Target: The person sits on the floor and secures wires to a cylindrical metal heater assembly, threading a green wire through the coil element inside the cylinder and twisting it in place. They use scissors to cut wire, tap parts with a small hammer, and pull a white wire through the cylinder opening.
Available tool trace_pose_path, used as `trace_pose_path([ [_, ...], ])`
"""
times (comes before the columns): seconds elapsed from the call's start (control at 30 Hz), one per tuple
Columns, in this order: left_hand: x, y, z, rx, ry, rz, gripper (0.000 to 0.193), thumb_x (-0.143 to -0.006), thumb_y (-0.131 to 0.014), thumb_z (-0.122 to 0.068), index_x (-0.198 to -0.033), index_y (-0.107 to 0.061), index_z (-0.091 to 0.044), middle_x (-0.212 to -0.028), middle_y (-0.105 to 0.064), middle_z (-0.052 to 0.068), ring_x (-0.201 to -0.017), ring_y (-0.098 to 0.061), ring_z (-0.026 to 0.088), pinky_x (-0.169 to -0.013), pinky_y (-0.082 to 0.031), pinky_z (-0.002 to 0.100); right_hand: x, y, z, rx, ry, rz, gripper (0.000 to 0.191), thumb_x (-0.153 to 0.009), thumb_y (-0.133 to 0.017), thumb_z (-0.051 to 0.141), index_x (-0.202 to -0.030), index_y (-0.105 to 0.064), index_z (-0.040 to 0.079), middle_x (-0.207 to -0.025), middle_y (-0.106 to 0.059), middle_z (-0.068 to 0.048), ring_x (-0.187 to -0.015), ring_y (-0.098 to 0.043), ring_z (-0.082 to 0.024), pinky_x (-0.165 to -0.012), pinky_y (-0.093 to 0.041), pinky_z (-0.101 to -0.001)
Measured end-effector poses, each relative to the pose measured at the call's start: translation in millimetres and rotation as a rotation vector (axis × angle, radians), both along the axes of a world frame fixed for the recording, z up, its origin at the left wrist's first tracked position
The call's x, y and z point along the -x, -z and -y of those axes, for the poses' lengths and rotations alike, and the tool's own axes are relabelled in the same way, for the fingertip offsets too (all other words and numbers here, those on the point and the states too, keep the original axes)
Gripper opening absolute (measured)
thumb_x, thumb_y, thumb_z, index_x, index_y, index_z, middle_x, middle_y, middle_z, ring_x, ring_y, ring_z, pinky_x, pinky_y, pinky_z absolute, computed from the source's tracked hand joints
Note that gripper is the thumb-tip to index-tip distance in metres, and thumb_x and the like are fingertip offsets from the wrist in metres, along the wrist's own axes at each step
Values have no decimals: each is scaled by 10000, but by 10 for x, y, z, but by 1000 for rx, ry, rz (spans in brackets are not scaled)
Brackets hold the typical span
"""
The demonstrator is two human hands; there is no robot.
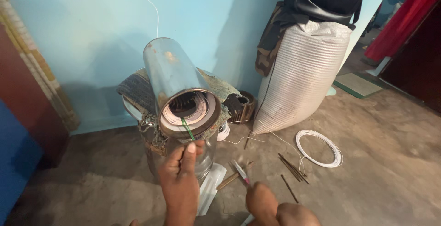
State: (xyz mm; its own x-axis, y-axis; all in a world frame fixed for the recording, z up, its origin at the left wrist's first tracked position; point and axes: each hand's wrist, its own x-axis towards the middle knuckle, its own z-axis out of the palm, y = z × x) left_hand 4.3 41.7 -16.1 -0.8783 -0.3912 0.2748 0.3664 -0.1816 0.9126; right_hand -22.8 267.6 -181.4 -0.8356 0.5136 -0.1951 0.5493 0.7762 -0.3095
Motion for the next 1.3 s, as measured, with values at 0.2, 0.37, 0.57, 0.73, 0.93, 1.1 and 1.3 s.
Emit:
trace_pose_path([
  [0.2, 12, -99, -49, 64, -47, -4, 246, -983, -624, -164, -934, -781, 19, -861, -792, 43, -799, -668, 98, -753, -525, 260, 51, -330, 202, -99, -252, -201, 355, -961, -616, 419, -1000, -712, 78, -1029, -710, -157, -987, -695, -383, -844, -554, -500],
  [0.37, 11, -80, -126, 143, -130, -30, 213, -974, -609, -149, -996, -757, 2, -875, -758, 66, -815, -679, 124, -750, -525, 277, 17, -1860, 819, 301, -706, -1023, 121, -892, -685, 123, -963, -721, 32, -875, -717, -165, -794, -700, -368, -674, -543, -450],
  [0.57, -24, -124, -163, 300, -247, -74, 177, -968, -615, -117, -978, -705, 34, -843, -706, 134, -764, -679, 219, -725, -518, 326, 358, -2962, 1546, -195, -1052, -442, 139, -858, -690, 145, -877, -739, 17, -874, -722, -222, -859, -713, -393, -776, -565, -482],
  [0.73, -52, -112, -135, 278, -273, -177, 172, -965, -600, -103, -1001, -705, 29, -882, -725, 121, -797, -693, 200, -741, -531, 314, 533, -2831, 1524, -311, -1115, -530, 127, -809, -684, 110, -869, -752, 20, -865, -725, -220, -861, -733, -381, -761, -587, -471],
  [0.93, 94, -39, -104, -48, -84, -56, 214, -993, -624, -126, -926, -729, 47, -838, -737, 106, -769, -655, 150, -740, -525, 300, 361, -2973, 1358, -67, -1166, -782, 173, -794, -735, 111, -932, -746, 7, -875, -739, -204, -814, -726, -351, -716, -574, -435],
  [1.1, 133, -68, -178, -398, 2, -41, 222, -979, -640, -117, -906, -732, 71, -852, -744, 93, -758, -666, 145, -748, -563, 302, -16, -2585, 1101, 412, -665, -753, 157, -915, -650, 107, -1018, -734, 24, -822, -749, -153, -718, -756, -227, -664, -584, -346],
  [1.3, 63, -300, -146, -284, -14, 17, 239, -974, -650, -129, -917, -747, 82, -894, -782, 96, -758, -655, 139, -716, -544, 296, 41, -2046, 1165, 836, -894, -1001, 234, -851, -651, -51, -1074, -711, -10, -993, -715, -84, -831, -700, -132, -660, -590, -271],
])
